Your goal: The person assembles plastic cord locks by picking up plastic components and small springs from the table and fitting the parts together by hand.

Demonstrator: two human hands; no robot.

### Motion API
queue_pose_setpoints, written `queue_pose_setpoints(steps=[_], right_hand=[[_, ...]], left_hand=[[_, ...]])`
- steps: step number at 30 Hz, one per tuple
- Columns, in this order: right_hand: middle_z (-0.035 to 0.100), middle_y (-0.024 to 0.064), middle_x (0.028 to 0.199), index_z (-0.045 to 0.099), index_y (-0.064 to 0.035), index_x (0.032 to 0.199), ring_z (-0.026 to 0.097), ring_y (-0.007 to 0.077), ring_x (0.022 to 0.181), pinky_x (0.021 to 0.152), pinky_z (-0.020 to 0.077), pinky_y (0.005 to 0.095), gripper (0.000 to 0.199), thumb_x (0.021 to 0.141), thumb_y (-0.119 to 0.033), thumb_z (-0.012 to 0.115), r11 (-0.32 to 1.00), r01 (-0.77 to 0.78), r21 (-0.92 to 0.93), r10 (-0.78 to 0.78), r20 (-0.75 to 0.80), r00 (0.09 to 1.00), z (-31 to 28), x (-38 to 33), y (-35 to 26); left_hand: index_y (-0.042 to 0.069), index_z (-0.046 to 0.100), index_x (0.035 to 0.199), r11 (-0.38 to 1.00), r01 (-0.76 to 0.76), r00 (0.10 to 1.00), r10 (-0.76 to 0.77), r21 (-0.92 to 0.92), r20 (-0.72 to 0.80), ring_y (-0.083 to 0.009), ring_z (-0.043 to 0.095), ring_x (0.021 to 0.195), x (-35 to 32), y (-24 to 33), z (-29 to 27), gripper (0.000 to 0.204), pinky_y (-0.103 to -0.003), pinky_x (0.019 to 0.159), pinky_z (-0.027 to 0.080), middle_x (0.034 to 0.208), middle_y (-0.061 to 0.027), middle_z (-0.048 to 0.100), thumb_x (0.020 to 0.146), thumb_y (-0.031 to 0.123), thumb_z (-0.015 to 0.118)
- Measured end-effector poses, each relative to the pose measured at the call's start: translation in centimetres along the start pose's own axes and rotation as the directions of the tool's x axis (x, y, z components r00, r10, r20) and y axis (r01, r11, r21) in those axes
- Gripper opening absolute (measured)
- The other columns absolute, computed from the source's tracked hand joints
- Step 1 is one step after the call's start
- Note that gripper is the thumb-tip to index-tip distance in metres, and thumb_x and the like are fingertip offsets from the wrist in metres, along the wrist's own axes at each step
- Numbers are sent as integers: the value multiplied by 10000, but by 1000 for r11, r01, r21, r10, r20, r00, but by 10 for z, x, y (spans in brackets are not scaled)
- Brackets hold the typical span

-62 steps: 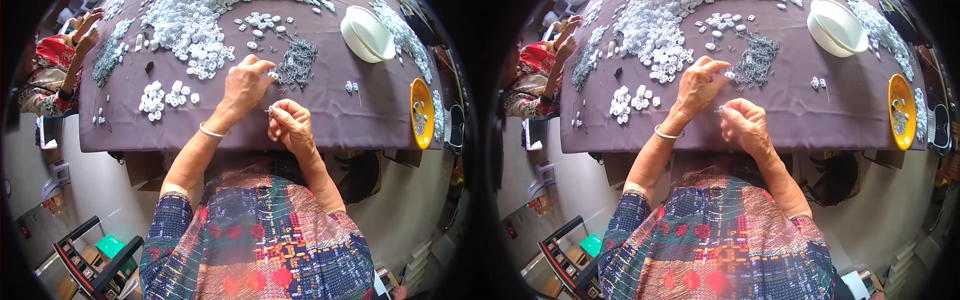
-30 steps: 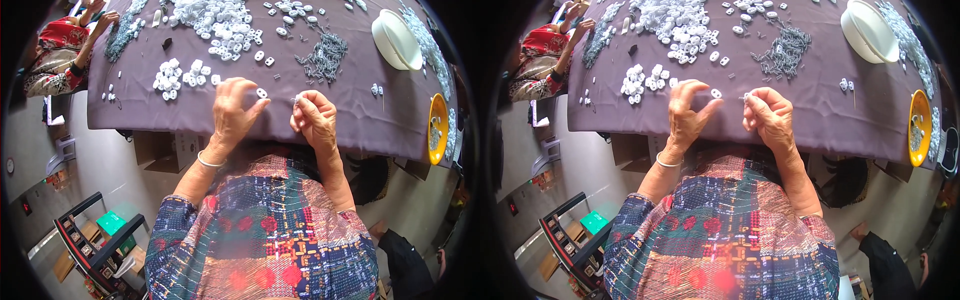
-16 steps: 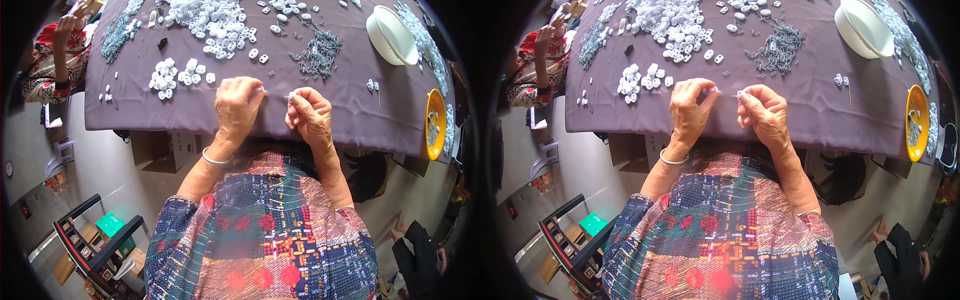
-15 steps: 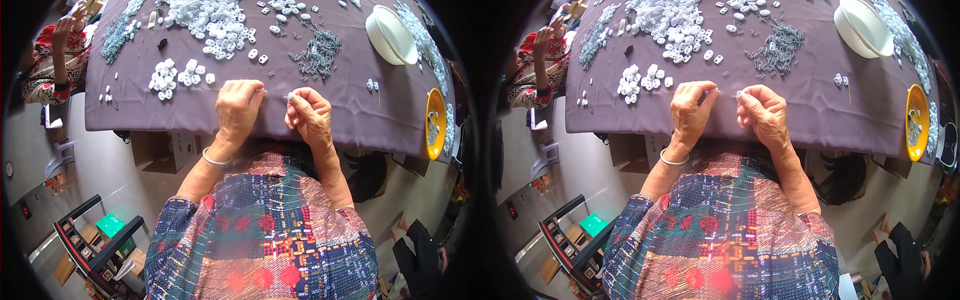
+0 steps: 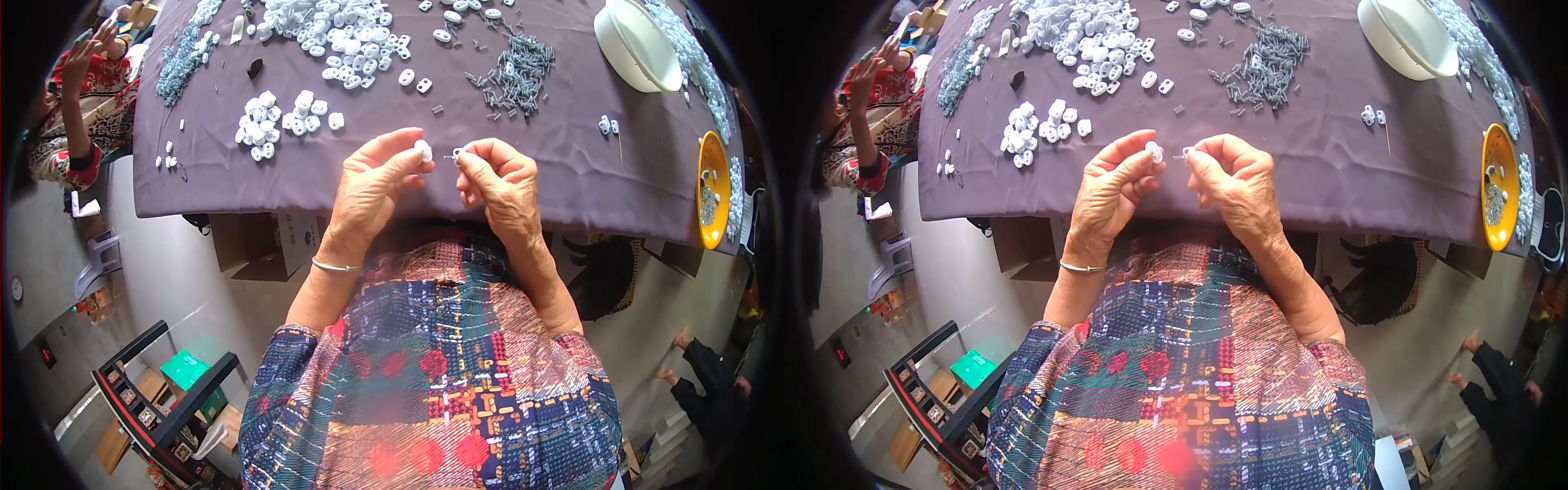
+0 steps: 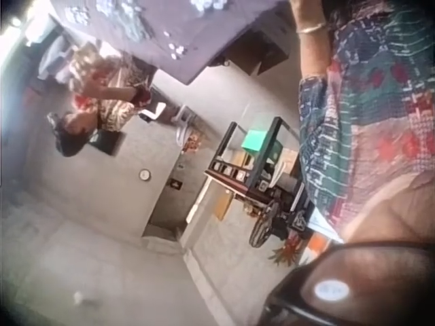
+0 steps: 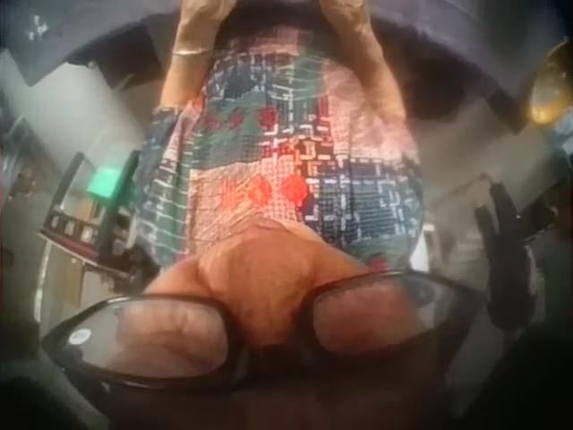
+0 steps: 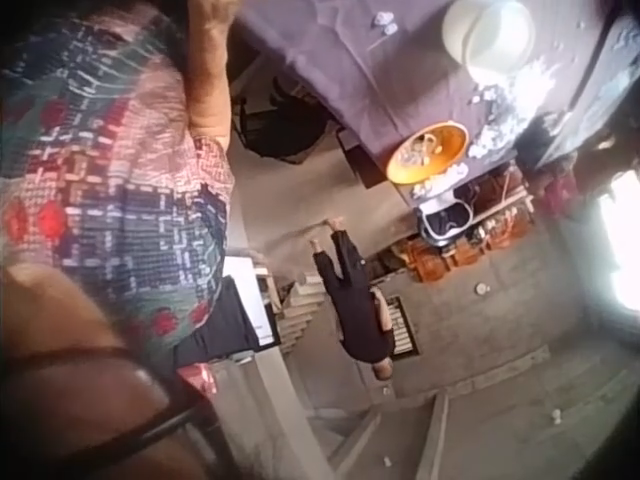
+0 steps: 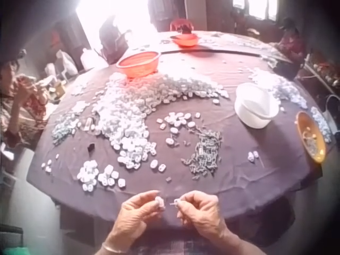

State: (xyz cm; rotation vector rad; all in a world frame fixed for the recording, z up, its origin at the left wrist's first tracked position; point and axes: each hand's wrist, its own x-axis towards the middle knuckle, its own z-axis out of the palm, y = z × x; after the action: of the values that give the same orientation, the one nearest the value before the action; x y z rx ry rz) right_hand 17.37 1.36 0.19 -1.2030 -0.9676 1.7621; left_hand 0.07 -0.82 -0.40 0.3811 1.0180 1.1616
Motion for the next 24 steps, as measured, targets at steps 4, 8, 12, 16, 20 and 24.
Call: queue_pose_setpoints(steps=[4,8,12,16,20,24], right_hand=[[580,18,636,594,-7,856,488,42,487,452,396,169,103,855,-110,598,994,22,-105,-27,-48,999,9,-6,-12],[576,3,633,595,-8,859,487,30,503,455,388,165,111,856,-119,599,960,120,-252,-129,-21,991,12,-7,-11],[574,1,625,594,-6,848,485,29,497,446,384,167,113,856,-118,597,956,119,-270,-129,-20,991,13,-5,-9],[573,2,622,593,-4,841,482,29,490,440,380,168,110,854,-113,598,949,120,-290,-130,-17,991,12,-6,-9],[573,2,622,594,-2,838,482,29,491,440,380,167,108,853,-109,598,945,126,-301,-137,-16,990,9,-6,-7],[574,1,623,597,-1,839,482,29,491,439,381,168,104,853,-105,597,949,111,-296,-120,-12,993,9,-8,-6]], left_hand=[[9,590,1043,998,57,998,-57,-42,-2,-166,642,781,-4,-4,-1,223,-228,614,522,907,-83,647,824,42,617],[10,594,1027,997,52,999,-52,-55,12,-172,643,785,-6,-7,-1,210,-230,610,516,900,-85,646,820,37,617],[8,595,1029,999,28,1000,-28,-21,8,-175,645,786,-7,-7,0,213,-228,603,513,898,-85,647,818,33,618],[3,598,1026,1000,-2,1000,2,29,1,-174,646,778,-8,-7,3,214,-227,599,510,892,-85,650,815,28,618],[6,618,988,998,7,1000,-7,59,2,-163,624,783,-10,-7,4,207,-252,652,478,879,-70,646,797,76,660],[9,619,983,997,2,1000,-2,75,2,-159,622,775,-11,-7,4,202,-252,649,474,875,-67,645,797,76,660]])
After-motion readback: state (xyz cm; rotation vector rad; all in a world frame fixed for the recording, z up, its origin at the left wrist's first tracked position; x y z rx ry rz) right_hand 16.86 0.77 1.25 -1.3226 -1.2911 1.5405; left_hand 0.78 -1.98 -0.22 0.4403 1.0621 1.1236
